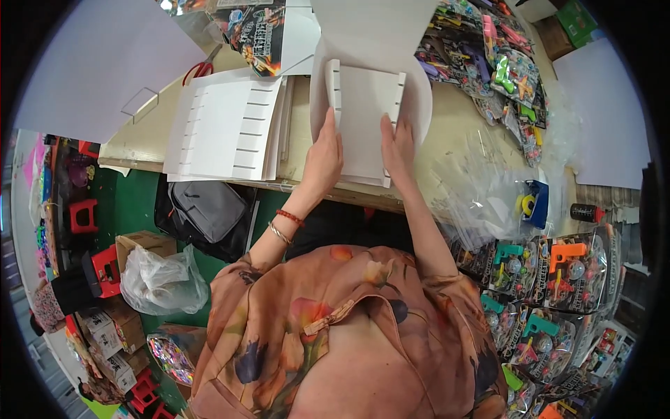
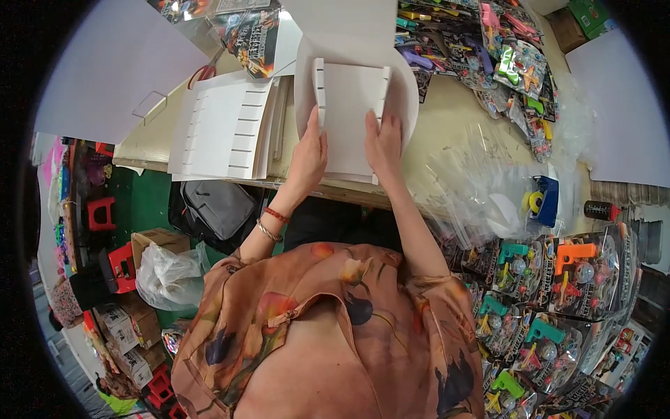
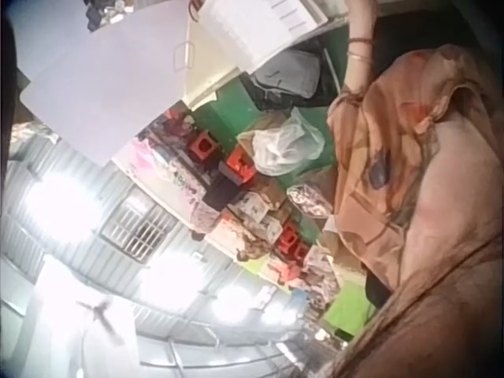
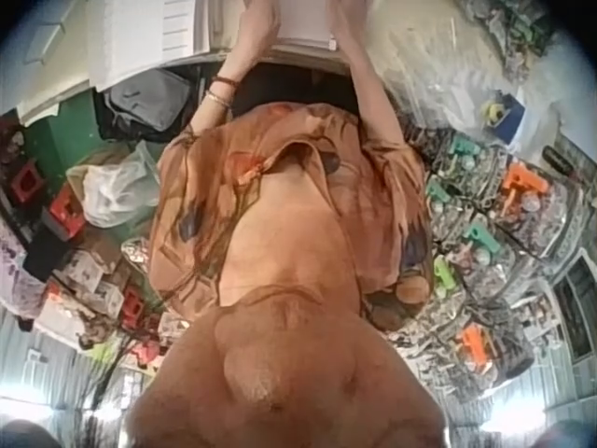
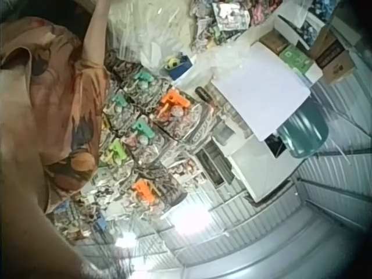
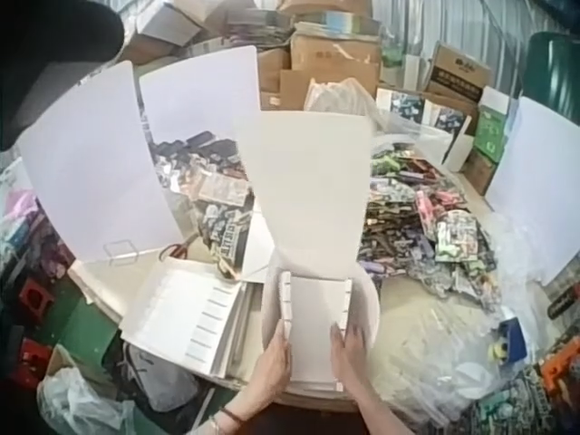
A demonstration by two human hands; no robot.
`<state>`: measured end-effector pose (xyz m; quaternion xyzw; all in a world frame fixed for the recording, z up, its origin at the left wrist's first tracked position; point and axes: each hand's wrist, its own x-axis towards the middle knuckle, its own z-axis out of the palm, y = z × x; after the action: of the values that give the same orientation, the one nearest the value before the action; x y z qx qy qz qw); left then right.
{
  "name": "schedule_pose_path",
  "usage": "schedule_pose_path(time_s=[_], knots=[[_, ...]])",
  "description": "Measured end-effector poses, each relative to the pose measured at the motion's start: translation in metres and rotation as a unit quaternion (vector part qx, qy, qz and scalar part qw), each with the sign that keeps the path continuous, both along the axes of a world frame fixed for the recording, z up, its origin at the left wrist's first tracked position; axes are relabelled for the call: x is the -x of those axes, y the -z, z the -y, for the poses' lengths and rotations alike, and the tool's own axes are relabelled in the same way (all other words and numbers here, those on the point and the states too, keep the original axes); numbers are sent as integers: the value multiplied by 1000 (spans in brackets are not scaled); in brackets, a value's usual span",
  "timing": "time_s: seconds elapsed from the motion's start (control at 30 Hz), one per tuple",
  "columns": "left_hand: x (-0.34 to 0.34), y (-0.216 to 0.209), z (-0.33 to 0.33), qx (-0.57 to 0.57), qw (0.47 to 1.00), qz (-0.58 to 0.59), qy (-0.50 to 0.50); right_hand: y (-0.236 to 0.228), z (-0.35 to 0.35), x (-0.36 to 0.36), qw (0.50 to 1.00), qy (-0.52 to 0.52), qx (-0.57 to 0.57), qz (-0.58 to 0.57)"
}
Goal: The person is packing individual toy sets into display boxes and larger shipping containers at a workbench.
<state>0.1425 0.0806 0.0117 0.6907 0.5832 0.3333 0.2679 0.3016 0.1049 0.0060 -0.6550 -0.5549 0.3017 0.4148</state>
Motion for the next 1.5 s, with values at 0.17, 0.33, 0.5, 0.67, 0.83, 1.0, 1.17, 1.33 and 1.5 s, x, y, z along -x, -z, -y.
schedule_pose_path(time_s=[0.17,0.33,0.5,0.67,0.83,1.0,1.17,1.33,1.5], knots=[[-15,11,-24,132,990,20,-44,-27,0,11,982,12,77,173],[-37,21,-24,93,990,23,-107,-5,1,10,981,73,-45,173],[-38,27,-18,6,994,-26,-104,3,-8,-3,903,81,-194,374],[-40,22,-14,-37,993,-35,-104,-4,-19,-11,955,24,35,295],[-42,22,-8,-165,937,-303,-61,1,-23,-14,954,-8,60,292],[-51,10,-5,44,753,-641,144,39,-31,-13,908,-50,129,395],[-41,29,-17,-88,838,-531,90,12,-24,-2,915,-48,39,400],[-29,26,-34,-148,975,-164,-2,18,-14,-15,890,-75,-18,449],[-23,28,-35,-58,998,9,-16,36,-17,-11,869,-57,-12,492]])
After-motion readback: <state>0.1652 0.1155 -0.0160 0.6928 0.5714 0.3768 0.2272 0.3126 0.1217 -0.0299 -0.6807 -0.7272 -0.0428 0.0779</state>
